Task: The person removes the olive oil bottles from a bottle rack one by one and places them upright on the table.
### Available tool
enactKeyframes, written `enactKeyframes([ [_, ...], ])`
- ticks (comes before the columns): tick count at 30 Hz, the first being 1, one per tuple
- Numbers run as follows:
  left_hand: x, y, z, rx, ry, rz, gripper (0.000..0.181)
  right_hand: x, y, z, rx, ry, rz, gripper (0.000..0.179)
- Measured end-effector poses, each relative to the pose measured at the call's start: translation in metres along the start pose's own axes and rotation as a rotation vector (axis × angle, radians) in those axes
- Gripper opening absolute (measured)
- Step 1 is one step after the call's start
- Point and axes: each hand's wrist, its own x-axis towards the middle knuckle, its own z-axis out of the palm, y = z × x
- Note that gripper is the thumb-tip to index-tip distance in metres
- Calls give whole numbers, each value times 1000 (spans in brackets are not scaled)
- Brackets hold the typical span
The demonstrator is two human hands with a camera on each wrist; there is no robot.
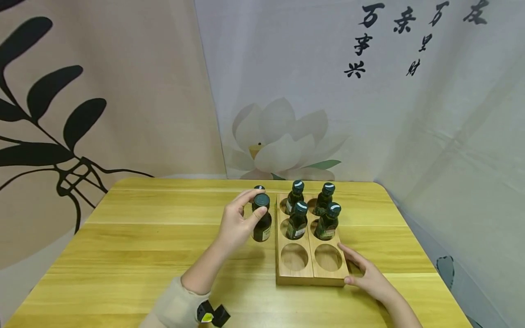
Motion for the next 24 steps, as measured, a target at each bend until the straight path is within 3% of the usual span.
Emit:
enactKeyframes([
  [6, 0, 14, -15, 32, 14, -40, 33, 0, 0, -1, 2, -2, 3, 79],
  [13, 1, -15, -29, 55, 43, -35, 33, 0, -1, 0, 11, -12, 29, 78],
  [24, 19, -32, -45, 73, 86, -70, 34, 0, -4, 0, -24, -10, 22, 77],
])
